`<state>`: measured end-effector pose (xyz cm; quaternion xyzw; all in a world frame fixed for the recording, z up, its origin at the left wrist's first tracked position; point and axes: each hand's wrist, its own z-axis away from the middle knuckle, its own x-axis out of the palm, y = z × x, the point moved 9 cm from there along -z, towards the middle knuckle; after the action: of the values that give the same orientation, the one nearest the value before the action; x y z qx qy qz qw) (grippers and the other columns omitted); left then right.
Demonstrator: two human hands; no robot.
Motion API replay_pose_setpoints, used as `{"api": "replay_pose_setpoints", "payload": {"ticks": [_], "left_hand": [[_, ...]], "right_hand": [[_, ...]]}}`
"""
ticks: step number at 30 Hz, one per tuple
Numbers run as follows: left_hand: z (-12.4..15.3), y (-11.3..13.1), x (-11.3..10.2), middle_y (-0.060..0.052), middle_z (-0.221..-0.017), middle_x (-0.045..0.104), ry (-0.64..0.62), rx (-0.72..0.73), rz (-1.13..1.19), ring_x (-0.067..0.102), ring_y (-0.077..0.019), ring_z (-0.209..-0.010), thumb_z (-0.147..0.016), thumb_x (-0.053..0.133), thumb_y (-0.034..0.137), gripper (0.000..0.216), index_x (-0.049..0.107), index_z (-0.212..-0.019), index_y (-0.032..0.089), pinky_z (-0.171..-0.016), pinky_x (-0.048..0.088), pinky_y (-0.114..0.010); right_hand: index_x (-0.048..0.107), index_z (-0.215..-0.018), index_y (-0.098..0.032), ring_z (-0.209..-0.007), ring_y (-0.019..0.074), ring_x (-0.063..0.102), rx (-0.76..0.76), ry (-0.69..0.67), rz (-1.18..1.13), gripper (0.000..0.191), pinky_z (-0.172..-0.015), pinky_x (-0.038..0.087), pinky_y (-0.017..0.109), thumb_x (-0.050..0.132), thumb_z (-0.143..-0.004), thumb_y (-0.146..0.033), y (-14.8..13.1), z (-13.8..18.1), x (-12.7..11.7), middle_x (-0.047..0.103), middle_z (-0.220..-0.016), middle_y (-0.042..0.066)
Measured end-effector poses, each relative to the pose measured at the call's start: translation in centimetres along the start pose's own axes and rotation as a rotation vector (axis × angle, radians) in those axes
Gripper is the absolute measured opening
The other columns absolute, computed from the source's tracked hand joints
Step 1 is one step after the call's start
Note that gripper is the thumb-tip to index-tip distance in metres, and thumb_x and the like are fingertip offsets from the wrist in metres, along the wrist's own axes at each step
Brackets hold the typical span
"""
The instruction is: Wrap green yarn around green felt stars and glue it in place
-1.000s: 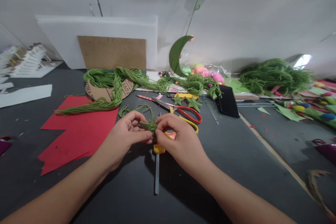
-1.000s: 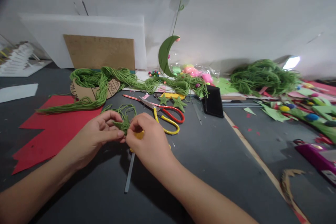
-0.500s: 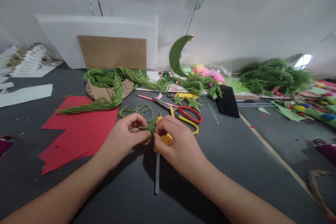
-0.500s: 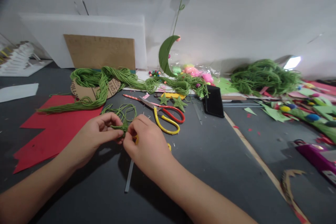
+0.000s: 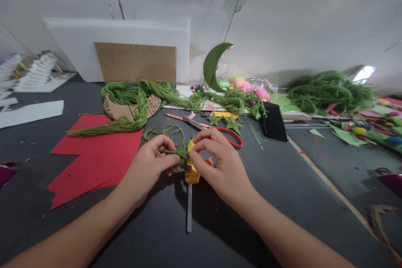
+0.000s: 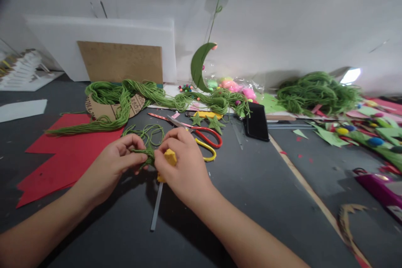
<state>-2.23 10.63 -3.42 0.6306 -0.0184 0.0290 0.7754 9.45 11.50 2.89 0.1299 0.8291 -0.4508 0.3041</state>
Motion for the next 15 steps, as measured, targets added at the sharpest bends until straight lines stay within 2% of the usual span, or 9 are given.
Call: {"api": "replay_pose_setpoints", "payload": {"ticks": [4,8,12,15], "left_hand": [[0.0,0.0,-0.5,0.009,-0.05,0.044,0.024,0.016,-0.01,0.039,-0.0061,-0.043,-0.064,0.057,0.015,0.014,0.045,-0.069,0.019,-0.043,0.028,-0.018],[0.0,0.0,-0.6,0.009,-0.053,0.042,0.041,0.023,-0.029,0.036,-0.0047,-0.042,-0.064,0.059,0.015,0.015,0.046,-0.068,0.018,-0.041,0.025,-0.018],[-0.1,-0.1,-0.4,0.009,-0.056,0.043,0.03,0.041,-0.013,0.038,-0.0043,-0.044,-0.066,0.059,0.015,0.015,0.046,-0.073,0.019,-0.042,0.028,-0.017],[-0.1,-0.3,-0.1,0.008,-0.063,0.048,0.013,0.054,0.028,0.044,-0.0059,-0.049,-0.067,0.06,0.015,0.023,0.047,-0.085,0.02,-0.044,0.033,-0.017]], "right_hand": [[0.056,-0.071,-0.018,-0.088,0.0204,0.048,-0.174,0.003,0.188,0.005,-0.078,0.039,0.037,0.053,-0.074,-0.016,-1.6,0.5,0.0,0.052,-0.09,0.007],[0.057,-0.07,-0.018,-0.084,0.0211,0.047,-0.214,0.026,0.26,0.008,-0.075,0.039,0.039,0.051,-0.076,-0.017,-2.0,0.6,0.2,0.054,-0.088,0.007],[0.055,-0.065,-0.018,-0.083,0.0205,0.048,-0.119,0.052,0.192,0.009,-0.076,0.04,0.038,0.053,-0.073,-0.014,-1.2,0.4,0.2,0.053,-0.085,0.006],[0.053,-0.061,-0.018,-0.082,0.0181,0.051,0.012,0.044,0.077,0.012,-0.075,0.043,0.034,0.053,-0.07,-0.01,0.0,0.2,0.3,0.052,-0.084,0.005]]}}
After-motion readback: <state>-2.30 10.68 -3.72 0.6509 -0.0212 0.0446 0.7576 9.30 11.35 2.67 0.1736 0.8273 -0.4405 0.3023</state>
